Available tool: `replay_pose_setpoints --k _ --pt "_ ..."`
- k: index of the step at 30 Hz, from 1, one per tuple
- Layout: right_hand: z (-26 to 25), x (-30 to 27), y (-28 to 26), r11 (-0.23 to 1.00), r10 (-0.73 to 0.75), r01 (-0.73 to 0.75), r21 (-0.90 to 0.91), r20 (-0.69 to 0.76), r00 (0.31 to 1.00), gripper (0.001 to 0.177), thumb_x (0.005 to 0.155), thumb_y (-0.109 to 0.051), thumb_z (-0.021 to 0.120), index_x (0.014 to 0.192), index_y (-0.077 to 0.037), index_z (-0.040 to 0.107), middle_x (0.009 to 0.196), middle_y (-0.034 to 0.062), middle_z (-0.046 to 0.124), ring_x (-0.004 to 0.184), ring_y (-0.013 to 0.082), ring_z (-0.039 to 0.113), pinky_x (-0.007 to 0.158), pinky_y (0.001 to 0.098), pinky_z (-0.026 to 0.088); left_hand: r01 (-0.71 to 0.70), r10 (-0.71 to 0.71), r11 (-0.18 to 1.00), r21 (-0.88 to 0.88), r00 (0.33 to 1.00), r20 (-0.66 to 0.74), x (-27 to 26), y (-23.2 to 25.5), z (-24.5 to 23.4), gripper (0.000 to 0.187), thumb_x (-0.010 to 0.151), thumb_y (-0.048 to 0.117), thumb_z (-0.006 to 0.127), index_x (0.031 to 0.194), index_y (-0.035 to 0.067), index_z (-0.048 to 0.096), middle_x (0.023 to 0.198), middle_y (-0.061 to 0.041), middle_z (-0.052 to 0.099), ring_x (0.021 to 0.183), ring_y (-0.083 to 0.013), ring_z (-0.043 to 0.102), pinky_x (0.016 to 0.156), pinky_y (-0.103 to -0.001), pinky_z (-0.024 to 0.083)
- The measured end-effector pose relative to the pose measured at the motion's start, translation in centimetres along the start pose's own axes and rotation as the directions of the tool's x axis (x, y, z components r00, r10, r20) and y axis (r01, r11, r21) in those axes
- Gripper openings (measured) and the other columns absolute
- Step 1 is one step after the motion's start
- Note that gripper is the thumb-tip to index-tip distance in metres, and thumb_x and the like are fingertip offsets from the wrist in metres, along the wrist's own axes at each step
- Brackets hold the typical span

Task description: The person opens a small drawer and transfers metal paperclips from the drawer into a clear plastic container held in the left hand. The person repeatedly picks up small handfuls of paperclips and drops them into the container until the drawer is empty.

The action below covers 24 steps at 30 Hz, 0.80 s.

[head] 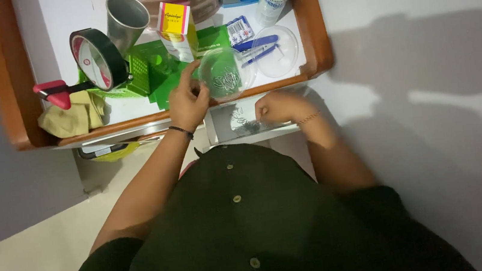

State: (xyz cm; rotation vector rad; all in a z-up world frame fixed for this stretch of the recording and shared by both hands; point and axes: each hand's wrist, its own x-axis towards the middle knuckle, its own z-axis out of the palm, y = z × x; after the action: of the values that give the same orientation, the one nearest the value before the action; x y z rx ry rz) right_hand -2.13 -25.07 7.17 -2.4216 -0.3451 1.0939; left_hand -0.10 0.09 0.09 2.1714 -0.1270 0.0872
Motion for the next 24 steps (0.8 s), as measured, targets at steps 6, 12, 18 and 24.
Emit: replay_pose_setpoints --k 6,12,18,24 --pt "-3.3 -3.3 -1.4 0.955 -0.197 0.237 0.176 -0.22 0.955 0.015 0.087 -0.012 0.064 0.096 -0.004 0.072 0.09 0.022 0.077 0.089 0.0411 0.072 0.081 0.0503 0.054 0.018 -0.019 0.998 -0.056 1.0 -0.004 -0.1 -0.2 0.3 0.052 0.092 0.014 0.061 0.14 0.031 0.055 0.082 -0.007 0.076 0.075 -0.0351 0.073 0.072 -0.046 0.055" --pt "-4.9 -2.6 -2.9 0.936 -0.23 0.322 0.143 -0.445 0.865 0.011 0.091 -0.017 0.071 0.1 -0.013 0.074 0.09 0.0091 0.077 0.09 0.0284 0.073 0.078 0.0416 0.056 0.028 -0.028 0.999 -0.046 1.0 -0.002 0.0 0.2 0.0 0.051 0.092 0.015 0.063 0.139 0.032 0.056 0.081 -0.006 0.075 0.077 -0.0342 0.073 0.072 -0.047 0.056" --pt "-4.0 0.3 -3.9 0.96 -0.233 0.279 0.003 -0.544 0.806 0.012 0.091 -0.02 0.072 0.102 -0.02 0.075 0.098 0.0051 0.078 0.095 0.0306 0.074 0.078 0.043 0.057 0.013 -0.013 0.999 -0.037 1.0 -0.003 -0.1 0.0 0.0 0.05 0.092 0.015 0.061 0.139 0.031 0.056 0.078 -0.007 0.074 0.075 -0.0357 0.073 0.072 -0.05 0.055" --pt "-3.0 2.3 -3.7 0.976 -0.209 0.21 -0.061 -0.539 0.816 0.012 0.092 -0.022 0.07 0.103 -0.021 0.075 0.099 0.0023 0.078 0.091 0.0279 0.074 0.075 0.0403 0.057 -0.029 0.029 0.998 -0.059 1.0 0.001 -0.1 -0.1 0.0 0.049 0.094 0.015 0.06 0.141 0.026 0.054 0.082 -0.008 0.076 0.076 -0.035 0.073 0.072 -0.049 0.056"
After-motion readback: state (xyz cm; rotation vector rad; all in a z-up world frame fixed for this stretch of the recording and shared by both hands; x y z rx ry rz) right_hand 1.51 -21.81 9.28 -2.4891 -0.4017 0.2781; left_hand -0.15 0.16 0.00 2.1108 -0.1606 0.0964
